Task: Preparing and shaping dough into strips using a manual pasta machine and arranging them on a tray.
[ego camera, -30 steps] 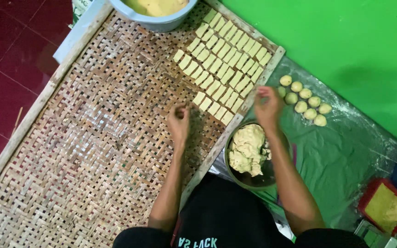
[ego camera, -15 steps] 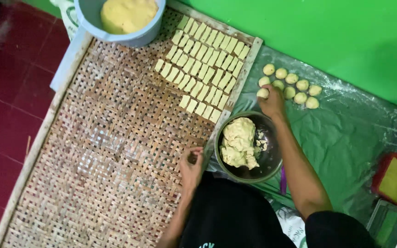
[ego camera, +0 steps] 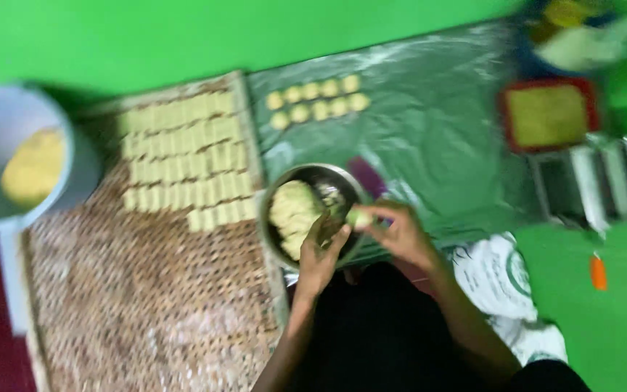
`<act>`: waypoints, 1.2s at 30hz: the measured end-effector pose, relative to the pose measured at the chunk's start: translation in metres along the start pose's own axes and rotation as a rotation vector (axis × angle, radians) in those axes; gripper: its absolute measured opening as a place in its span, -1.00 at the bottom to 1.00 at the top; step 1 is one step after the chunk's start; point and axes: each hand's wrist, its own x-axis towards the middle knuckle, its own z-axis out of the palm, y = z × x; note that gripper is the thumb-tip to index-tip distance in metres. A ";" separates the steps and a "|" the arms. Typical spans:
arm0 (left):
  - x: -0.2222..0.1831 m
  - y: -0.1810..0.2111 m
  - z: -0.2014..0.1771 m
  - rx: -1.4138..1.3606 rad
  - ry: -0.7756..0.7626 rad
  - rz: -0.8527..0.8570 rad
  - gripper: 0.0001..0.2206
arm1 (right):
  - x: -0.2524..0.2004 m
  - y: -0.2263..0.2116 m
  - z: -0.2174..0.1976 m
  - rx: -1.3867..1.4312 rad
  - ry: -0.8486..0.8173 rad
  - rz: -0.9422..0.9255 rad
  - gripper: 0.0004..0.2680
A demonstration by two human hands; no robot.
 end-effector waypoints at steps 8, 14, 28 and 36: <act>0.011 -0.099 0.100 -0.015 -0.281 -0.194 -0.42 | -0.131 0.015 -0.056 -0.178 0.233 0.027 -0.67; -0.023 -0.112 0.187 -0.045 -0.472 -0.240 -0.49 | -0.213 0.043 -0.094 -0.221 0.344 -0.003 -0.55; -0.071 -0.135 0.301 0.368 -1.020 -0.440 -0.66 | -0.327 -0.002 -0.158 0.017 0.853 -0.195 -0.72; -0.067 -0.131 0.327 0.291 -1.094 -0.358 -0.81 | -0.356 0.031 -0.156 -0.283 0.656 0.167 -0.61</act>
